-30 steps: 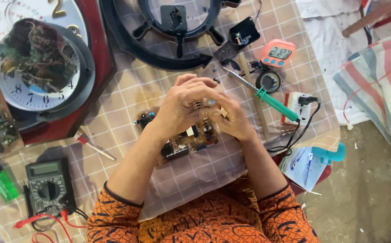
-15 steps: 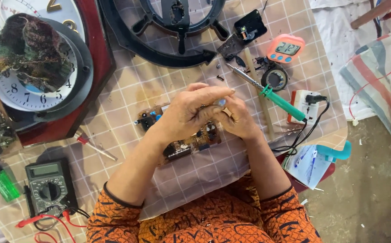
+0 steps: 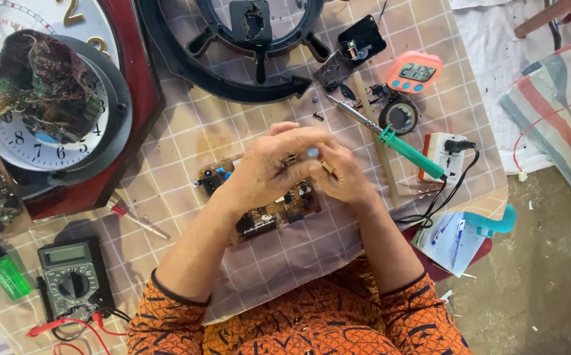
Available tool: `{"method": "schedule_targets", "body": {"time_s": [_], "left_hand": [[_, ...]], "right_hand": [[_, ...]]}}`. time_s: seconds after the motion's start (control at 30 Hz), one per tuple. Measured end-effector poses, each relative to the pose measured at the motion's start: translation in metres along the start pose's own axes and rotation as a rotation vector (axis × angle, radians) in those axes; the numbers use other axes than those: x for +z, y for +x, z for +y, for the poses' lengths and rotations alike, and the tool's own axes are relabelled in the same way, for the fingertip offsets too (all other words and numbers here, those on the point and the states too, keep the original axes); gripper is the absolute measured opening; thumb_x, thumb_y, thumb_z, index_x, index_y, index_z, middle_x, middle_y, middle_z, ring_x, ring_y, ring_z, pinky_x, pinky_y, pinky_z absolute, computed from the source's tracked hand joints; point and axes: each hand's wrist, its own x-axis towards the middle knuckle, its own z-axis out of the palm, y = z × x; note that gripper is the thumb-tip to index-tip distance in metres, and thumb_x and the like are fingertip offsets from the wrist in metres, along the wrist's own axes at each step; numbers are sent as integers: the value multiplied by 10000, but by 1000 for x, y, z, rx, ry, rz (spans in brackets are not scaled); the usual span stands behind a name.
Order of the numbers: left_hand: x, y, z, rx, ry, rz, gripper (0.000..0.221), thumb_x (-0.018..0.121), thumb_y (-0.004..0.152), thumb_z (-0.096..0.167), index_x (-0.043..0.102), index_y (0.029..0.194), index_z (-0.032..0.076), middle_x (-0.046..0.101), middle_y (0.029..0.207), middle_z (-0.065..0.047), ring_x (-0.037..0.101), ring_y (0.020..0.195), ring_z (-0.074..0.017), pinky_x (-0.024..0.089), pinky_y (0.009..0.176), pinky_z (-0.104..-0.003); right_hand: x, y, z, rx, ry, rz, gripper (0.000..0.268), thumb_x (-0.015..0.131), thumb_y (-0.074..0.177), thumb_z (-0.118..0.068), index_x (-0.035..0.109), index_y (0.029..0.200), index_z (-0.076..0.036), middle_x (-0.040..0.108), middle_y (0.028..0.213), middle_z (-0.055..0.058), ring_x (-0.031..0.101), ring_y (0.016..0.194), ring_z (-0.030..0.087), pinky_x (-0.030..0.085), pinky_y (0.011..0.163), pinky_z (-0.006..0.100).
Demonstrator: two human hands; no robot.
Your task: Repairing an electronic circuit board by applying flux and soldering components using a soldering iron.
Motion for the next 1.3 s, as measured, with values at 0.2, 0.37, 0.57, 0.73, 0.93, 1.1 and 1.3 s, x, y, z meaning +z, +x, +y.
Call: {"method": "schedule_targets", "body": {"time_s": [0.2, 0.37, 0.57, 0.73, 0.93, 1.1, 1.3], "left_hand": [[-10, 3, 4, 7, 45, -46, 240, 525, 865, 198, 562, 1093, 132, 621, 1033, -91, 506, 1105, -269, 267, 973, -465], [-10, 6, 9, 30, 103, -17, 195, 631, 782, 173, 593, 970, 142, 637, 943, -77, 494, 1110, -264, 256, 975, -463], [-3, 2, -2, 2, 27, 58, 180, 686, 733, 224, 547, 814, 144, 638, 869, -37, 506, 1092, -222, 275, 957, -404], [7, 0, -9, 30, 26, 112, 232, 729, 673, 202, 534, 781, 137, 643, 793, -40, 566, 1017, -231, 265, 954, -417], [8, 1, -2, 31, 76, 155, 278, 754, 658, 166, 572, 867, 146, 638, 850, -33, 576, 983, -201, 282, 946, -374], [3, 1, 3, -16, 82, 19, 256, 503, 868, 227, 560, 1095, 123, 624, 998, -108, 503, 1109, -281, 276, 976, -446], [4, -1, -6, -26, 76, 89, 217, 689, 731, 229, 601, 899, 123, 653, 895, -58, 521, 1094, -256, 275, 972, -420]], "right_hand": [[-5, 40, -54, -44, -29, -4, 196, 545, 835, -153, 593, 885, 30, 550, 968, 198, 566, 860, 349, 484, 686, 412], [-4, 29, -43, -20, -6, -2, 283, 499, 855, -222, 582, 943, 34, 538, 926, 209, 553, 834, 319, 475, 693, 424], [-1, 29, -42, -41, -27, -24, 374, 431, 884, -308, 588, 934, 28, 540, 990, 198, 543, 925, 343, 460, 751, 414], [-1, 22, -37, -6, -25, 18, 407, 516, 842, -345, 557, 973, 38, 551, 889, 166, 561, 792, 258, 482, 682, 376], [4, 25, -40, -28, 51, 30, 275, 548, 851, -174, 499, 993, 56, 525, 804, 140, 543, 741, 257, 479, 694, 396], [-1, 5, -13, -36, -75, -6, 206, 492, 862, -149, 590, 794, 18, 582, 845, 185, 572, 736, 359, 481, 633, 404], [-2, 14, -27, 10, -132, 17, 357, 433, 871, -300, 595, 904, 16, 586, 997, 166, 574, 748, 255, 474, 614, 352]]}}
